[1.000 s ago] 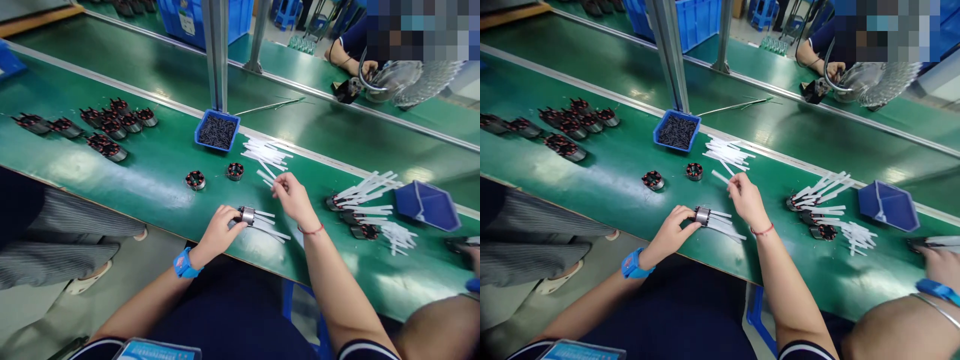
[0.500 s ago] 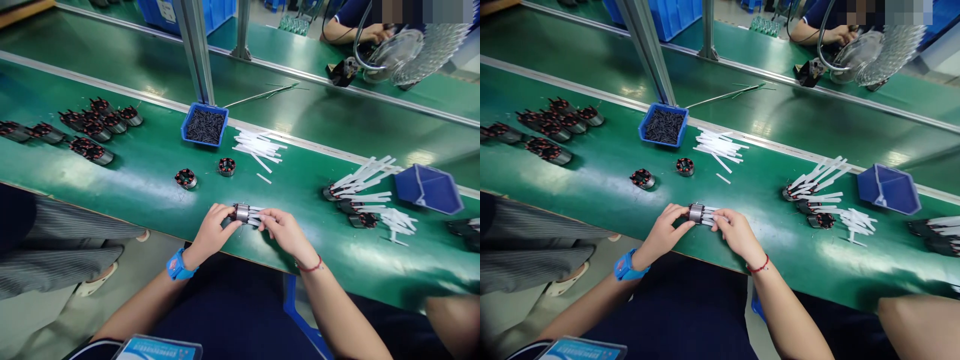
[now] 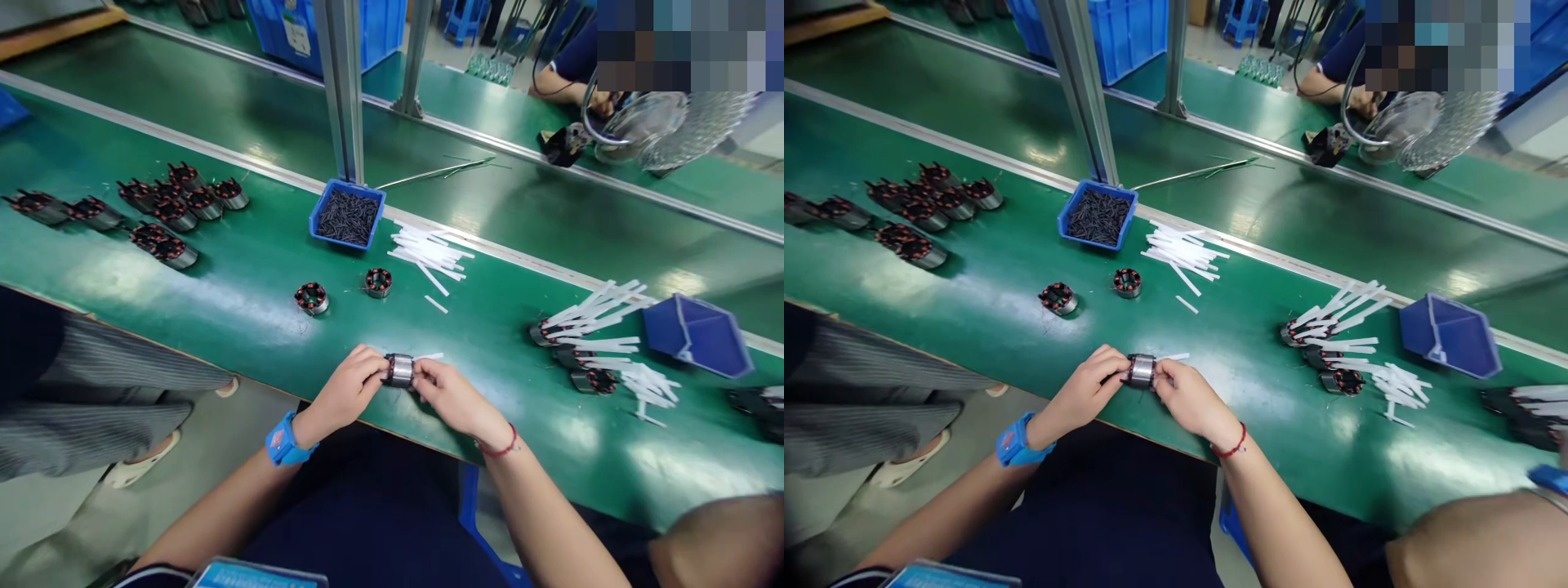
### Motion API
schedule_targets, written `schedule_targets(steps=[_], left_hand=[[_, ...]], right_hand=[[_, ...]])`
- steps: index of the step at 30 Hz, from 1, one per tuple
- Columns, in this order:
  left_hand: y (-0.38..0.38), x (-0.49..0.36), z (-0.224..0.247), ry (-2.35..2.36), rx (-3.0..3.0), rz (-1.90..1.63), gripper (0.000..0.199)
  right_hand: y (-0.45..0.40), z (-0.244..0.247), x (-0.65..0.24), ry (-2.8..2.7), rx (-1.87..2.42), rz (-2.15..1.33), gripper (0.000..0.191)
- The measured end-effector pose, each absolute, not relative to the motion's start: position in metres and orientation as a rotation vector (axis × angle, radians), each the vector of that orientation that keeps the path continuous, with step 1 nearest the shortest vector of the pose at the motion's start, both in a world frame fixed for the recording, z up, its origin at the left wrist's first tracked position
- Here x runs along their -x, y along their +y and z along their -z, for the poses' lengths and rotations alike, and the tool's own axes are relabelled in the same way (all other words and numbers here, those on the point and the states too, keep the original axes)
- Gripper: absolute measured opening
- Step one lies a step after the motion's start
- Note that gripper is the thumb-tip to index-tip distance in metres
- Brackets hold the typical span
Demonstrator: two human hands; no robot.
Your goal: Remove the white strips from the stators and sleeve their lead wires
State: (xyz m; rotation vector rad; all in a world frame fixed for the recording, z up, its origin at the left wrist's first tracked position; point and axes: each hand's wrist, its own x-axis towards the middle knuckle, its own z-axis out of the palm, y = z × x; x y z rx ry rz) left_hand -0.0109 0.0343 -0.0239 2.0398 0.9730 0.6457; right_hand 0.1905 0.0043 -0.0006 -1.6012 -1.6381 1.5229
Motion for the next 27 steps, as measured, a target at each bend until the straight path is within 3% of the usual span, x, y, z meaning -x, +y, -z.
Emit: schedule_targets(steps=[7,19,27], left_hand=[[0.033,0.013,0.023,0.983,-1.969,-0.706,0.015],[0.025,0.006,0.024,1.058,-1.954,-0.831,0.016],[0.015,0.013,0.029,1.063,-1.904,-0.936,0.017]], right_hand=[[-0.005,0.005,-0.176,-1.619,1.658,-1.315,0.011],[-0.004,0.021,-0.169,-1.192,1.326,-1.545,0.024],[-0.005,0.023,-0.167,-1.281,1.377,-1.515,0.018]])
